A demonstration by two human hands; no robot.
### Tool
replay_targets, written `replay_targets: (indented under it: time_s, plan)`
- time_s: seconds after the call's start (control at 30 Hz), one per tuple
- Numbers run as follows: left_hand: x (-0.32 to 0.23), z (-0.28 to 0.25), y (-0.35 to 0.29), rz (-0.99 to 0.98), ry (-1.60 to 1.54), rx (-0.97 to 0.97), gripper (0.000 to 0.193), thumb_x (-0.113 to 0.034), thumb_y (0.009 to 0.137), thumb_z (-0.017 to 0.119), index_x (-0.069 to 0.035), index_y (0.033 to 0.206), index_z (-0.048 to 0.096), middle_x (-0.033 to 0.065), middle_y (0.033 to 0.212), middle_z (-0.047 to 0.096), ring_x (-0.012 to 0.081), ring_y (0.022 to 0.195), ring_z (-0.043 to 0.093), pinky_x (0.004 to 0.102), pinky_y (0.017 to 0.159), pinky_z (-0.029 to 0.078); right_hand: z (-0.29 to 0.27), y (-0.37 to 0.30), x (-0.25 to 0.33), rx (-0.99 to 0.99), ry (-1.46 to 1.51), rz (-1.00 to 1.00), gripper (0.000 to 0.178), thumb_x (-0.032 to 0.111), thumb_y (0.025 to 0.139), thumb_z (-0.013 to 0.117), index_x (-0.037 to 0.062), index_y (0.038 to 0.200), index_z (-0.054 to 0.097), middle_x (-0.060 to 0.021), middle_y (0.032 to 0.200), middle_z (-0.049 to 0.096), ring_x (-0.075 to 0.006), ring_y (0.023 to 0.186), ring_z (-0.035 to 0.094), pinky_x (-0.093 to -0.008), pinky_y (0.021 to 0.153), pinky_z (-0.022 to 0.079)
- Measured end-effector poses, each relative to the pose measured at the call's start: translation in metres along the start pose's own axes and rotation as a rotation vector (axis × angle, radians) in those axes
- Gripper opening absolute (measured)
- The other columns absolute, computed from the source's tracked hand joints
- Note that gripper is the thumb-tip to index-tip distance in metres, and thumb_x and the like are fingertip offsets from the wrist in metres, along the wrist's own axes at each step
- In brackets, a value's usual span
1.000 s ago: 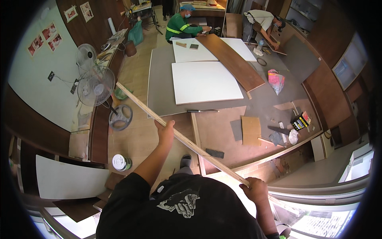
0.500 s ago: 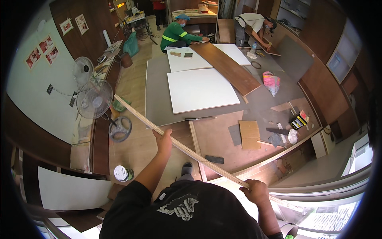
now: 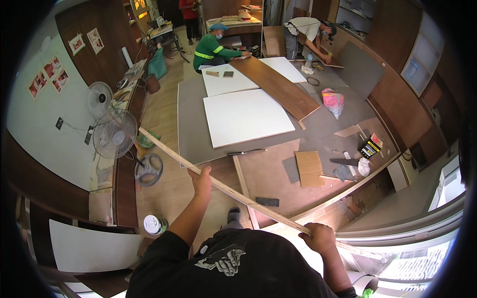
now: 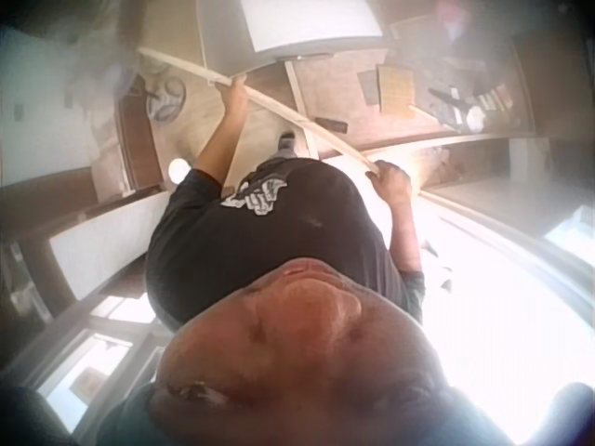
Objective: The person assembles a wooden cabinet frame by aligning and fitting wooden panels and side pieces together. They repeatedly lift, rotate, and position the panels to join them into a rectangular structure while other workers handle materials in the background.
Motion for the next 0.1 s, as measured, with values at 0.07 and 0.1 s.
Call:
replay_targets:
  time_s: [0.07,0.1]
  plan:
    - [-0.0007,0.0009,0.0002,0.006,-0.003,0.016,0.102,-0.021,0.088,0.069,0.001,0.165,0.005,0.0246,0.160,0.035,0.0340,0.147,0.037,0.0362,0.121,0.028,0.0009,0.0005,-0.0016,-0.009,0.000,-0.015,0.030,0.039,0.086,0.077,0.0115,0.095,0.072,-0.0115,0.089,0.073,-0.0353,0.086,0.071,-0.0478,0.077,0.057]
    - [-0.0018,0.0016,0.0008,0.008,-0.003,0.019,0.102,-0.021,0.088,0.069,0.001,0.165,0.005,0.0246,0.160,0.035,0.0340,0.147,0.037,0.0362,0.121,0.028,0.0010,0.0007,-0.0018,-0.013,0.000,-0.024,0.030,0.039,0.086,0.077,0.0114,0.095,0.072,-0.0115,0.089,0.073,-0.0352,0.086,0.071,-0.0477,0.077,0.057]
Point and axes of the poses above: each hand's wrist, its own y-axis towards the middle knuckle, its own z-axis out of the palm, x = y × z, the point moved 3 cm from there along y, towards the middle knuckle
